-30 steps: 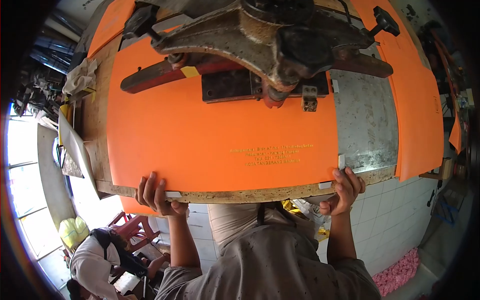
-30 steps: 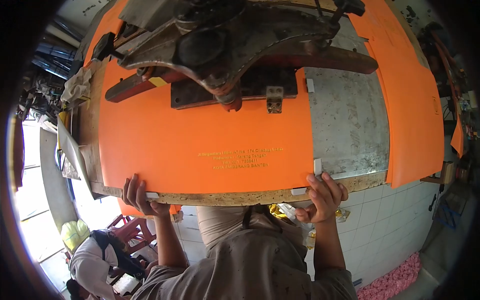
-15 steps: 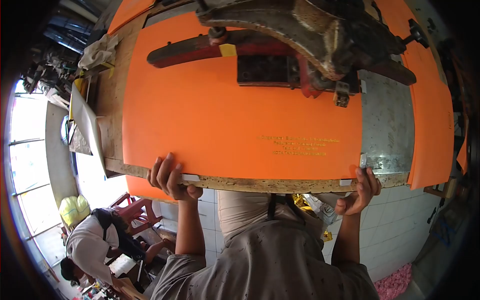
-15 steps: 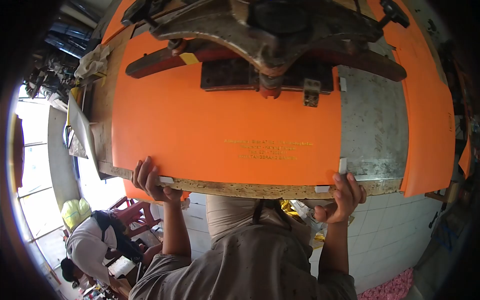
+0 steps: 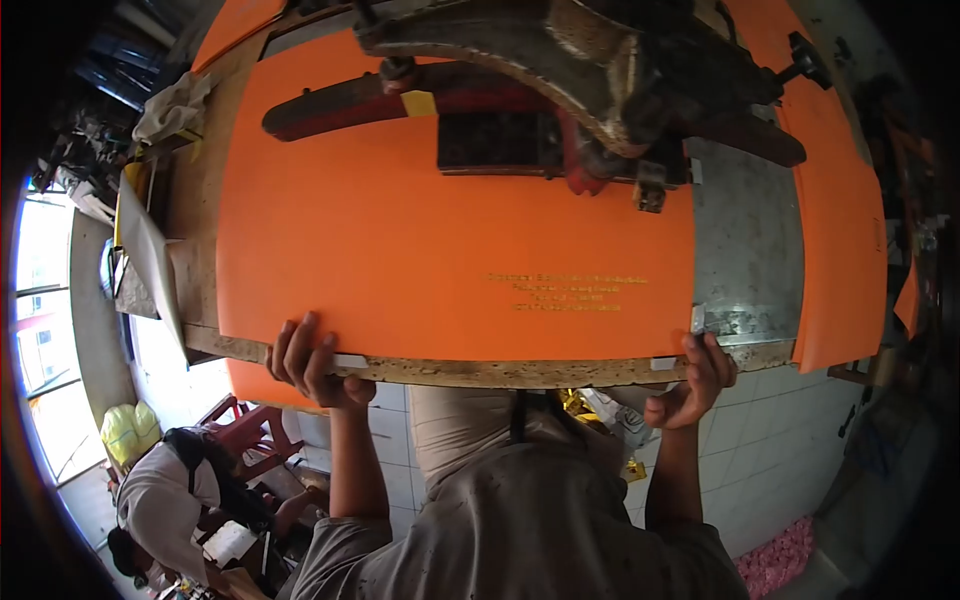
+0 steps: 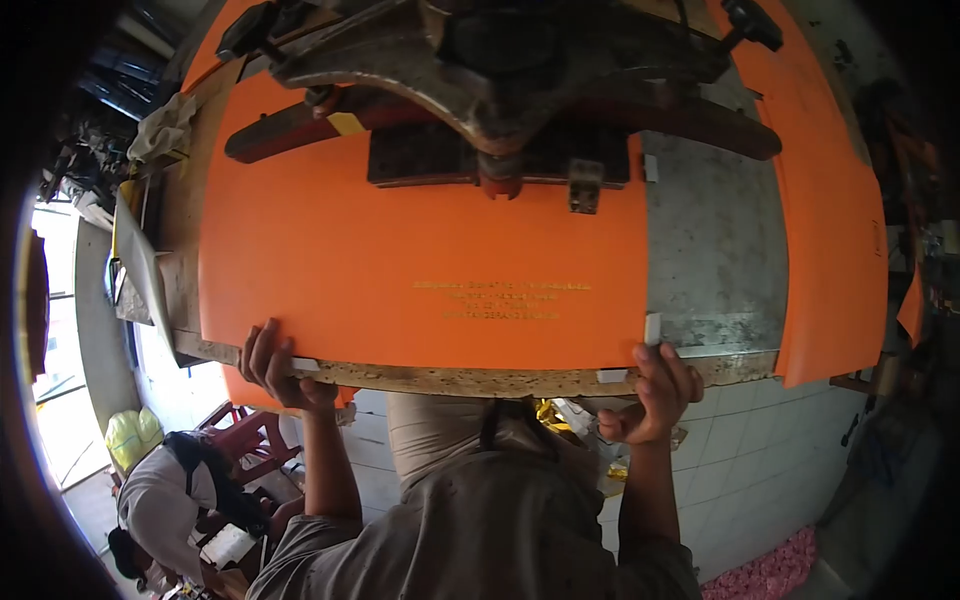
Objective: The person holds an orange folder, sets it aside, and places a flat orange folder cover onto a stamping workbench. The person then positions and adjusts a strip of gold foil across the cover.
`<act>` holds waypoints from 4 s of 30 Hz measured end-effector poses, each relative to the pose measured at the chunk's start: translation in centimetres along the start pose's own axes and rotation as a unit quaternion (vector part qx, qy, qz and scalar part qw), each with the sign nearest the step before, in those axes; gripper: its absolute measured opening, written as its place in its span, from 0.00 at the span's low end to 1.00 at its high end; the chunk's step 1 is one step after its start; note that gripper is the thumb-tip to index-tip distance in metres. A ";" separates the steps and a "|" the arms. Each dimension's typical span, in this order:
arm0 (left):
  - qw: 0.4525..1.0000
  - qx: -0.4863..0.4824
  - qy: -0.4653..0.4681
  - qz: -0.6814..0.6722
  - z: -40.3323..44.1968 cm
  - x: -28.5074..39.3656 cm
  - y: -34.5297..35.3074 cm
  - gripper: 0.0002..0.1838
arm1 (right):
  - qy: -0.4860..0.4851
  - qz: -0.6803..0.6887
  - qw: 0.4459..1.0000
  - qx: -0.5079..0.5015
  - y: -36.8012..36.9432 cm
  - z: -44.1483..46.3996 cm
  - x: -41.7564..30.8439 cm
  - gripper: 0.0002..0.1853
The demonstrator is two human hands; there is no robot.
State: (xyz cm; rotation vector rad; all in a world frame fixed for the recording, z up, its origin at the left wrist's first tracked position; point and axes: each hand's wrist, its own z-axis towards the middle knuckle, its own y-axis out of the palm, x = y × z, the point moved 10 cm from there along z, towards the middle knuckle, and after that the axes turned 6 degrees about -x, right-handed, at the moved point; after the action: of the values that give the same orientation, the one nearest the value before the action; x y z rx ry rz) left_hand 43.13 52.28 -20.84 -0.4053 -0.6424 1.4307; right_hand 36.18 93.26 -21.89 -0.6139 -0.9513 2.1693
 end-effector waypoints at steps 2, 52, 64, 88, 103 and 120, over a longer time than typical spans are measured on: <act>1.000 -0.009 0.006 0.007 0.0 0.1 0.1 0.28 | -0.001 -0.001 1.000 0.007 0.0 -0.1 0.1 0.36; 1.000 -0.014 -0.011 0.002 -0.3 -0.3 0.3 0.29 | 0.021 0.028 0.999 0.023 -0.3 -0.4 0.2 0.25; 1.000 -0.018 -0.005 -0.003 -0.3 -0.1 0.2 0.28 | 0.020 0.021 0.999 0.030 -0.3 -0.5 0.4 0.26; 1.000 0.003 -0.012 0.010 -0.8 -0.5 0.0 0.28 | -0.002 -0.015 0.999 0.035 0.1 -1.1 0.1 0.31; 1.000 0.015 -0.013 0.006 -1.0 -0.6 0.1 0.27 | 0.011 -0.025 0.997 0.071 0.0 -0.8 0.2 0.26; 0.999 0.021 0.020 -0.039 0.3 0.4 -1.3 0.25 | 0.026 0.077 0.995 0.061 -2.4 1.3 -0.7 0.22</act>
State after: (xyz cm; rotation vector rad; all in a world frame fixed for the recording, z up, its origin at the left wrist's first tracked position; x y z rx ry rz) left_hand 43.91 52.50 -19.73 -0.3704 -0.5889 1.3560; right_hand 36.75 93.42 -19.14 -0.6999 -0.7609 2.3151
